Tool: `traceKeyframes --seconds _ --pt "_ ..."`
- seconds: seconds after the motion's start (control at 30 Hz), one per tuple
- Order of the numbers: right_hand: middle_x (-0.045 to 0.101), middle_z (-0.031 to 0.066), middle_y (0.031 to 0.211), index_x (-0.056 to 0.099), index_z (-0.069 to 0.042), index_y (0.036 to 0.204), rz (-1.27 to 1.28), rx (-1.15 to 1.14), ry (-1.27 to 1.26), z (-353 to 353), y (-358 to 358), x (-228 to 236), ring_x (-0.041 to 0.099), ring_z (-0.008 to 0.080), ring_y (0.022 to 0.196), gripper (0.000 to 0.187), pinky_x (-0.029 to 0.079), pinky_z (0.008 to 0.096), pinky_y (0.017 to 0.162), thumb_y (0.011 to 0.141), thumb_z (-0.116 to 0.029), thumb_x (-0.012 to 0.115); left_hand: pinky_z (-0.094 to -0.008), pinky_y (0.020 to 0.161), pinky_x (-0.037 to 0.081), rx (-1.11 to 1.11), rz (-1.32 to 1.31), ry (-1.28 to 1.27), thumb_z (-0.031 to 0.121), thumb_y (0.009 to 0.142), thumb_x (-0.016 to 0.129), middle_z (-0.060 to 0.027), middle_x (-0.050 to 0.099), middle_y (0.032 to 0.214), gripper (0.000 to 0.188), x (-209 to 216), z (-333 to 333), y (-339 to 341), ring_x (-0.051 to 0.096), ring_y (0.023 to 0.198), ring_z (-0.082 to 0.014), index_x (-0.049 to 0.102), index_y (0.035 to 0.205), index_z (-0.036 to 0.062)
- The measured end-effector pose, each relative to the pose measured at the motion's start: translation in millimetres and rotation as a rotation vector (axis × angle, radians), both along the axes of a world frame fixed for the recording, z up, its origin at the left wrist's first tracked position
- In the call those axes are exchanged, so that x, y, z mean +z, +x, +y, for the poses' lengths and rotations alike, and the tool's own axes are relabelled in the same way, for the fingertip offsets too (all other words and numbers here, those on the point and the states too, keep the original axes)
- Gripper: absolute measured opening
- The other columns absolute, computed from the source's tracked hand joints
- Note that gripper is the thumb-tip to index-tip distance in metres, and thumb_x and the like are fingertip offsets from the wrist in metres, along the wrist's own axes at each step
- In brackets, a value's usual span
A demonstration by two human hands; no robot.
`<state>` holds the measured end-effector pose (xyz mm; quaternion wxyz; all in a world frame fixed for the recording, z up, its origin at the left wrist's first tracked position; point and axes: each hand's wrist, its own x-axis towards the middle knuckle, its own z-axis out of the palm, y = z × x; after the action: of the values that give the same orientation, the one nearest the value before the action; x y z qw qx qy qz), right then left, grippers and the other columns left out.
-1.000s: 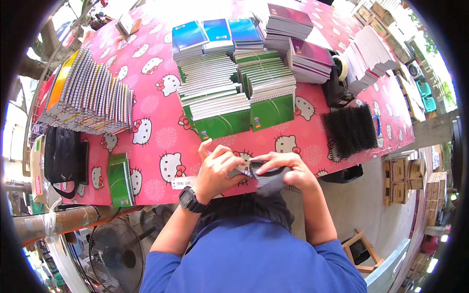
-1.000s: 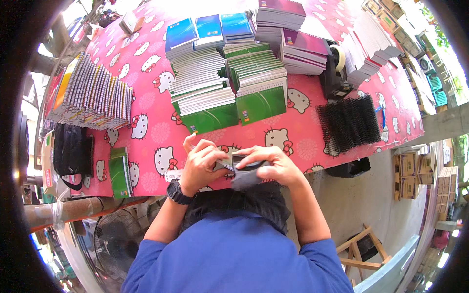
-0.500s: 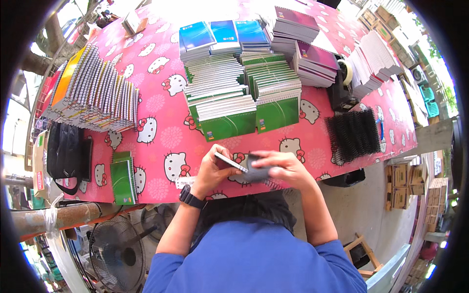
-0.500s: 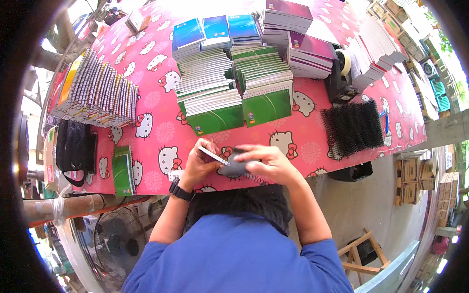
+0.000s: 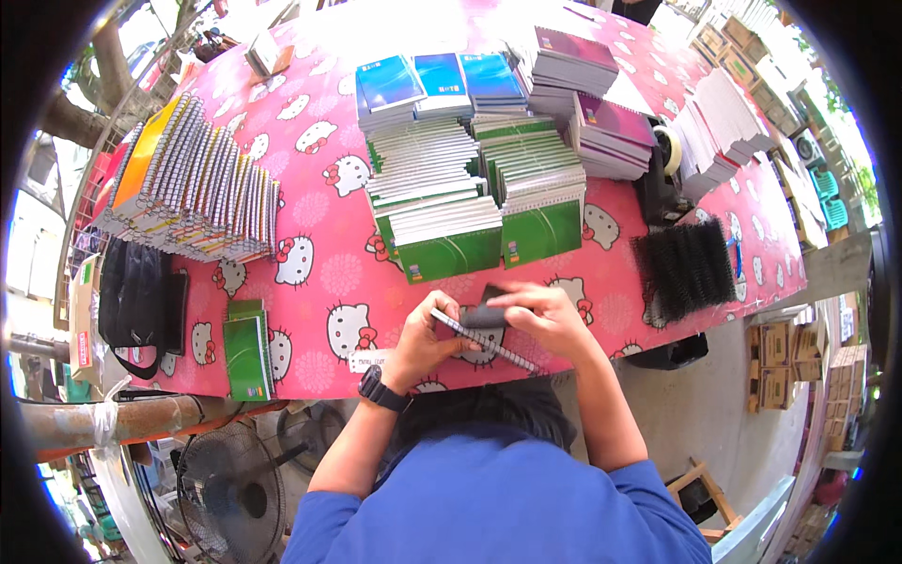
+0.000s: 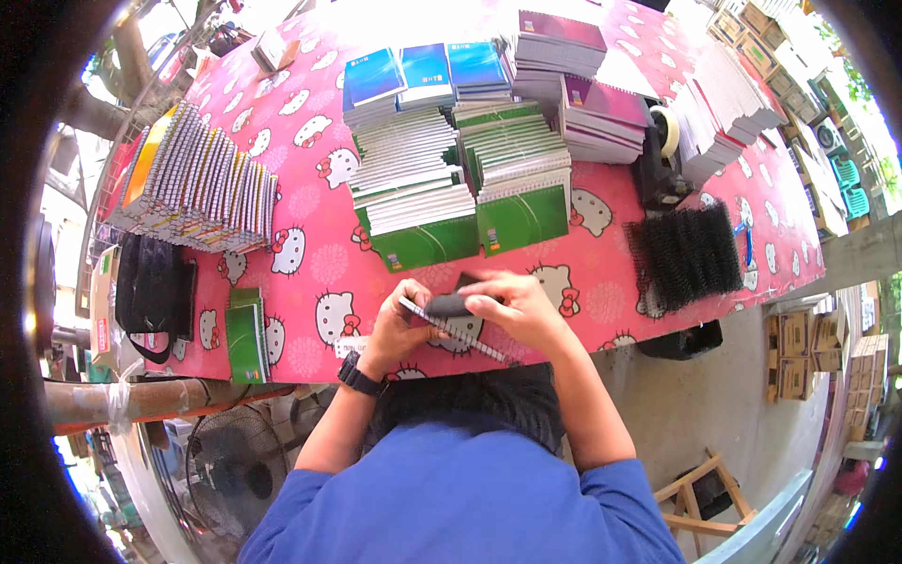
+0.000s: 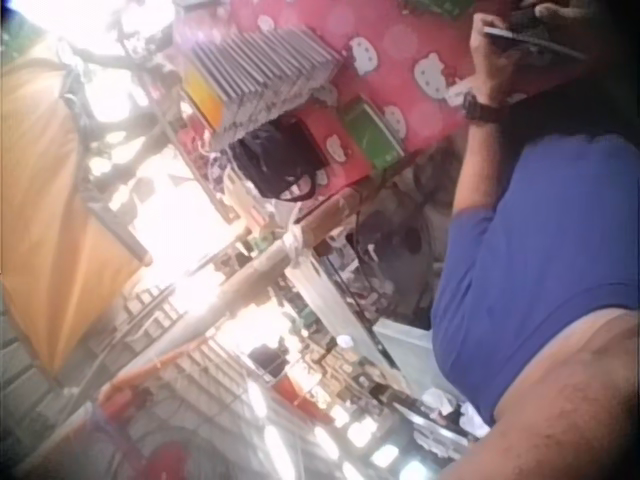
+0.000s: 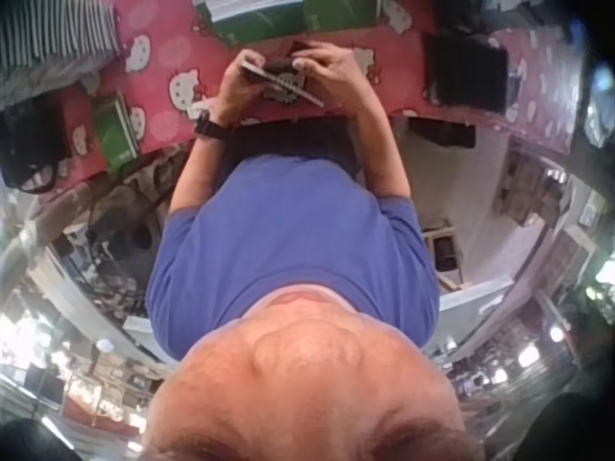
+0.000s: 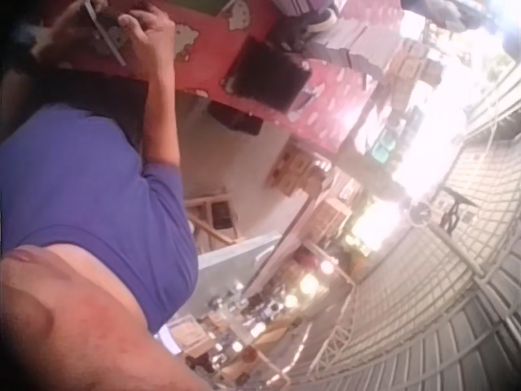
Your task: The person assembles small notebooks by hand by inserting a plastic spiral spine into the pre-punched holes of a cover and paper stack, then uses a small black tool to trim or crimp the ends of the spine, repeating the process for multiple notebooks.
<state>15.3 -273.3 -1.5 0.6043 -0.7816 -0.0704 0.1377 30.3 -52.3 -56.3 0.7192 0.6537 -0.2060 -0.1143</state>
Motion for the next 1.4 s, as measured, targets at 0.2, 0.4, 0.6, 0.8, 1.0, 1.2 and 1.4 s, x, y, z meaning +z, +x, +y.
traceKeyframes --seconds 0.2,0.4,0.6,0.8,1.0,1.2,1.4 --pt "0.058 0.0249 0.121 0.069 -0.005 0.107 -0.226 -0.093 -0.229 0.0 -3.0 -5.3 0.055 0.0345 0.112 0.044 0.045 0.0399 0.092 0.08 -0.04 0.07 -0.0264 0.077 0.045 0.001 -0.004 0.014 0.001 0.061 0.085 0.0011 0.051 0.086 0.045 3.3 -0.5 0.5 0.051 0.084 -0.0103 0.048 0.085 0.0097" --pt "0.055 0.0192 0.126 0.063 -0.005 0.115 -0.487 -0.271 -0.556 -21.2 -14.9 15.5 0.048 0.0326 0.117 0.054 0.039 0.0418 0.099 0.072 -0.036 0.076 -0.0247 0.073 0.045 0.038 -0.077 0.141 0.0 0.068 0.081 0.0005 0.05 0.086 0.04 28.7 -7.9 -4.0 0.05 0.084 -0.0091 0.049 0.09 0.0087" --pt "0.064 0.0081 0.096 0.065 -0.004 0.104 -0.386 -0.211 -0.116 24.8 -26.5 37.3 0.063 0.0183 0.086 0.035 0.051 0.0292 0.073 0.071 -0.006 0.078 -0.0252 0.07 0.05 0.092 0.013 0.071 0.001 0.078 0.073 -0.0052 0.06 0.087 0.025 51.6 -19.2 -10.1 0.059 0.078 -0.0101 0.055 0.097 0.0016" --pt "0.065 0.0087 0.087 0.066 -0.001 0.096 -0.539 -0.26 -0.124 34.5 -24.4 40.7 0.064 0.019 0.08 0.019 0.051 0.0291 0.07 0.078 -0.003 0.071 -0.0228 0.068 0.051 0.118 0.078 -0.052 0.0 0.079 0.073 -0.0035 0.063 0.086 0.021 51.1 -13.8 -9.7 0.06 0.077 -0.008 0.059 0.094 0.0003" --pt "0.065 0.0096 0.088 0.065 -0.005 0.111 -0.466 -0.101 -0.157 32.8 -26.7 31.6 0.064 0.0193 0.08 0.032 0.051 0.0292 0.07 0.079 -0.004 0.07 -0.022 0.073 0.05 -0.002 0.183 -0.228 -0.003 0.082 0.068 -0.0034 0.062 0.093 0.016 53.7 -0.6 -7.7 0.059 0.083 -0.0082 0.06 0.096 0.0005" --pt "0.064 0.009 0.089 0.064 -0.005 0.114 -0.444 -0.179 -0.058 39.3 -27.8 32.8 0.063 0.0161 0.08 0.031 0.05 0.0277 0.072 0.083 -0.005 0.067 -0.0218 0.072 0.048 0.051 0.149 -0.184 -0.002 0.083 0.068 -0.0029 0.062 0.093 0.014 54.5 -5.0 -11.3 0.058 0.083 -0.0078 0.062 0.095 0.0012" --pt "0.064 0.0098 0.089 0.064 -0.006 0.11 -0.578 -0.181 -0.064 41.3 -23.0 36.5 0.064 0.0205 0.082 0.028 0.052 0.0295 0.071 0.082 -0.004 0.067 -0.0218 0.072 0.046 0.083 0.111 -0.171 -0.002 0.081 0.069 -0.003 0.062 0.092 0.015 53.7 -6.3 -10.6 0.057 0.083 -0.0076 0.063 0.095 0.0014"
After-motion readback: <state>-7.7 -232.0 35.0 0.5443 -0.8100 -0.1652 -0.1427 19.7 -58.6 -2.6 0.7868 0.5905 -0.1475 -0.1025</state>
